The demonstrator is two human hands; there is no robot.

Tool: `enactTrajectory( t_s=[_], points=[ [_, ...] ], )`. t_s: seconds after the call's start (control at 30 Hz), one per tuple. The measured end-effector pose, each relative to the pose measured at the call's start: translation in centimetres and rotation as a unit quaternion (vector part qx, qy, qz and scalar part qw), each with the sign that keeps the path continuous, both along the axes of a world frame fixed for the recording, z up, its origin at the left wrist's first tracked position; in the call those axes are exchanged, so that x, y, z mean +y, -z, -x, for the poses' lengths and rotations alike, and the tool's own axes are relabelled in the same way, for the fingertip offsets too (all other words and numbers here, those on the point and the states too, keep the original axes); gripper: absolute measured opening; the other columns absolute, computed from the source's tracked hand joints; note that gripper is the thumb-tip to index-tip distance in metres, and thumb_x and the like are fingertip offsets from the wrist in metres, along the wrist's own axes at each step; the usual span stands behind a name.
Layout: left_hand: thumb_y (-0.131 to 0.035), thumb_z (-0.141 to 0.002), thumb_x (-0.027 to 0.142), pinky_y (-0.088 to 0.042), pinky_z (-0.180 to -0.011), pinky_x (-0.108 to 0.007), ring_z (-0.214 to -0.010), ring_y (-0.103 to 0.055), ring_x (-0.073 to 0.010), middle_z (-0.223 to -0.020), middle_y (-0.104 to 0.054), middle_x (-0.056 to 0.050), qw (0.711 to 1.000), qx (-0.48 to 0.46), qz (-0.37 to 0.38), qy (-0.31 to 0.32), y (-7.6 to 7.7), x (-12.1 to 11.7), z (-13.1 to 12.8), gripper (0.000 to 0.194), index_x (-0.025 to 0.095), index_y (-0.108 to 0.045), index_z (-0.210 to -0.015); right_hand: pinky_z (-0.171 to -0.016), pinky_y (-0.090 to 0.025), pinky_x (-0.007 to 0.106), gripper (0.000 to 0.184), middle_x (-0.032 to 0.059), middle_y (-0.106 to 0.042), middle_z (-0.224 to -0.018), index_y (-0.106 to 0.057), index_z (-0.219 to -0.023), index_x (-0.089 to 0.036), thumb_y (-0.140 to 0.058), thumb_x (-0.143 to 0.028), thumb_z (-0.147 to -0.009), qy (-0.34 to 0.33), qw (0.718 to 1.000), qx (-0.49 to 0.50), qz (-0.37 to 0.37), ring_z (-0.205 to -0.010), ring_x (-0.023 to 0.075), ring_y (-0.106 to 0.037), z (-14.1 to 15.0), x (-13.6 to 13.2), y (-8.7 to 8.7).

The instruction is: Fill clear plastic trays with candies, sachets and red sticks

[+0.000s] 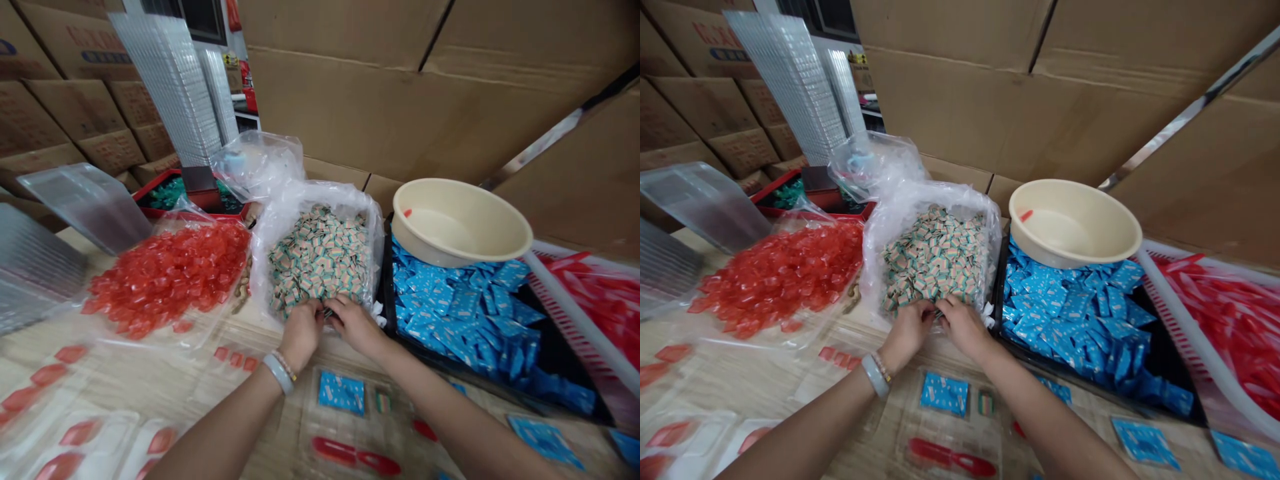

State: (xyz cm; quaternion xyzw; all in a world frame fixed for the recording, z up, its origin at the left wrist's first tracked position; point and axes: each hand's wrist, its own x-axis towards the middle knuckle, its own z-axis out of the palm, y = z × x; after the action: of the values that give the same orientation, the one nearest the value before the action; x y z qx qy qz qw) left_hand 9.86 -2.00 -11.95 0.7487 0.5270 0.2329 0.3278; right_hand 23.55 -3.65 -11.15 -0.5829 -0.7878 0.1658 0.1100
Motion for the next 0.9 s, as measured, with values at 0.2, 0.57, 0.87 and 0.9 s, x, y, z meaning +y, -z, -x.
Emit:
enactTrajectory(
  t_s=[0.2,0.57,0.87,0.9],
  points=[
    [-0.045,-0.073,0.006,-0.038,-0.061,-0.022,-0.065,-0.053,-0.0122,-0.072,-0.061,-0.005,1.000,0.003,-0.003,-0.007,0.3,0.2,0.0,0.017,0.013,-0.060,-0.076,-0.080,-0.037,0.027,0.030,0.0074,-0.052,-0.101,-0.053,-0.104,-0.017,-0.047,-0.010,-0.075,-0.013,1.000,-0.026,-0.001,-0.096,0.0182,-0.047,0.1,-0.1,-0.4],
    [-0.042,-0.072,0.006,-0.039,-0.063,-0.023,-0.070,-0.054,-0.0140,-0.075,-0.060,-0.006,0.999,0.030,-0.013,-0.017,-0.6,-0.1,0.9,0.022,0.013,-0.060,-0.081,-0.073,-0.037,0.028,0.014,0.0055,-0.051,-0.092,-0.057,-0.082,-0.019,-0.047,-0.012,-0.075,-0.019,0.998,-0.066,0.000,-0.085,0.0170,-0.049,0.7,0.3,-1.4],
    [-0.038,-0.076,0.006,-0.041,-0.071,-0.025,-0.077,-0.056,-0.0159,-0.085,-0.059,-0.010,0.988,0.129,-0.008,0.082,-1.6,-1.0,2.3,0.028,0.013,-0.062,-0.089,-0.072,-0.038,0.025,0.015,0.0041,-0.050,-0.088,-0.058,-0.082,-0.018,-0.049,-0.010,-0.073,0.007,1.000,-0.013,0.022,-0.081,0.0154,-0.050,1.7,-0.4,-0.5],
    [-0.037,-0.076,0.006,-0.041,-0.070,-0.025,-0.077,-0.056,-0.0159,-0.086,-0.059,-0.011,0.987,0.133,-0.011,0.085,-1.5,-1.1,2.1,0.028,0.012,-0.062,-0.089,-0.073,-0.038,0.025,0.015,0.0042,-0.050,-0.087,-0.058,-0.082,-0.017,-0.048,-0.009,-0.073,0.010,1.000,0.003,0.024,-0.081,0.0153,-0.050,1.7,-0.3,-0.3]
  ],
)
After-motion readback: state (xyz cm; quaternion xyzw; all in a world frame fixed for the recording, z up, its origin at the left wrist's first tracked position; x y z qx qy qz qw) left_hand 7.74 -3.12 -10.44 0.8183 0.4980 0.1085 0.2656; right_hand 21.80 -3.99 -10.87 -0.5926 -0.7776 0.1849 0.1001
